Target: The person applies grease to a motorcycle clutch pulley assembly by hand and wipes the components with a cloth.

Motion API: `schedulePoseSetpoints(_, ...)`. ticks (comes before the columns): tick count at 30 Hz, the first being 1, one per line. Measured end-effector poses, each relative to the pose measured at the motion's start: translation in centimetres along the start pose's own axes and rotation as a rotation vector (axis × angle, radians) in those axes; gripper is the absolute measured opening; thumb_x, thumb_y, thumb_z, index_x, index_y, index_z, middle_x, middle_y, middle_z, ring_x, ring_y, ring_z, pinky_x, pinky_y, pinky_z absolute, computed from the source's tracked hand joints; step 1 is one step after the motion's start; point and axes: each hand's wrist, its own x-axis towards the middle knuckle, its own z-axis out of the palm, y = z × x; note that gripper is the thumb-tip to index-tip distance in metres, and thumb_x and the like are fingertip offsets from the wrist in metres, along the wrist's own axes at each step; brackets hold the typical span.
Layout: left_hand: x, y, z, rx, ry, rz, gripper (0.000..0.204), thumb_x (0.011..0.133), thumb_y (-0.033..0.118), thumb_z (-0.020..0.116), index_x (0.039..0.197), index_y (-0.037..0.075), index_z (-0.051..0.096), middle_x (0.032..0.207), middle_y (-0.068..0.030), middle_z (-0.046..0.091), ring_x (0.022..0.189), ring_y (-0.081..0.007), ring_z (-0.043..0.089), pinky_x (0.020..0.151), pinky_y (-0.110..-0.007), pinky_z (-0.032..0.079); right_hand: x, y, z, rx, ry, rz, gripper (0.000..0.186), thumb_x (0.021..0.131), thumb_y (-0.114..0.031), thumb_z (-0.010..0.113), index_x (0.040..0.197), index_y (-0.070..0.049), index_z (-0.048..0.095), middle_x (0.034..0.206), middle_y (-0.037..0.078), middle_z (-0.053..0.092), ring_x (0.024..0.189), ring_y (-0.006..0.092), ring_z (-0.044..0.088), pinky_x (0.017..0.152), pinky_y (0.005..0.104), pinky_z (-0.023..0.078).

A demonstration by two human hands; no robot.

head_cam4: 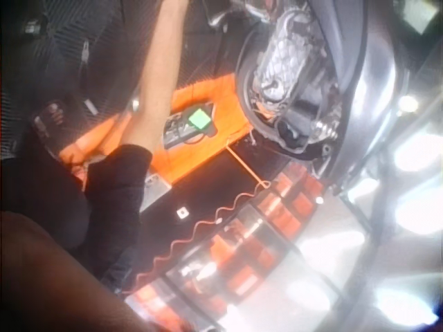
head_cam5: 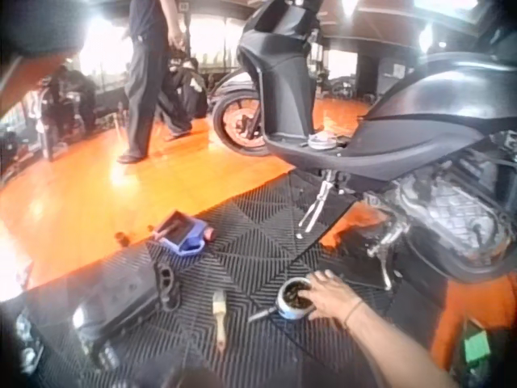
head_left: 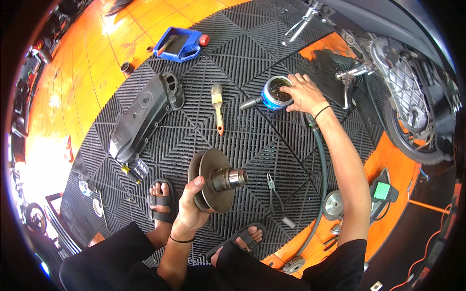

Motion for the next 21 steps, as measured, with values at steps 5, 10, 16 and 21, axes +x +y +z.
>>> schedulePoseSetpoints(5,0.8,-0.6,-0.8,-0.029,0.014,-0.031,0.079,0.093,0.045,0.063,0.154,0.002,0.035,0.14,-0.016,0.056,0.125,-0.0243,0.059,0.102,-0.038,0.051,1.8,0.2,0.8,-0.028,-0.128,0.016,0.074,0.065,-0.058,0.086,0.127,-0.02,0.073,0.148,0.02,0.048,0.138,0.0334,0.044,0.117,0.0478,0.034)
schedulePoseSetpoints(10,1.4,-0.4,-0.9,-0.028,-0.008,-0.055,0.076,0.095,0.043,0.062,0.153,0.003,0.036,0.139,-0.0146,0.056,0.122,-0.023,0.06,0.098,-0.037,0.054,1.4,-0.4,2.8,0.126,-0.048,0.123,0.077,0.066,-0.061,0.084,0.129,-0.02,0.071,0.156,0.023,0.039,0.141,0.0378,0.038,0.117,0.0515,0.032)
schedulePoseSetpoints(16,1.2,-0.5,-0.9,-0.014,-0.026,-0.11,0.074,0.095,0.046,0.062,0.151,0.003,0.04,0.136,-0.0133,0.059,0.12,-0.023,0.061,0.094,-0.038,0.056,0.8,-0.1,4.0,0.188,-0.036,0.186,0.078,0.065,-0.056,0.087,0.131,-0.017,0.071,0.16,0.025,0.033,0.145,0.0415,0.034,0.118,0.0531,0.028)
schedulePoseSetpoints(21,0.9,-0.4,-0.6,0.004,-0.028,-0.091,0.073,0.094,0.046,0.063,0.148,0.001,0.043,0.139,-0.0159,0.058,0.126,-0.0286,0.059,0.108,-0.044,0.048,0.1,0.2,4.2,0.294,0.013,0.185,0.078,0.061,-0.048,0.092,0.128,-0.016,0.069,0.162,0.025,0.029,0.146,0.0433,0.032,0.12,0.0554,0.025)
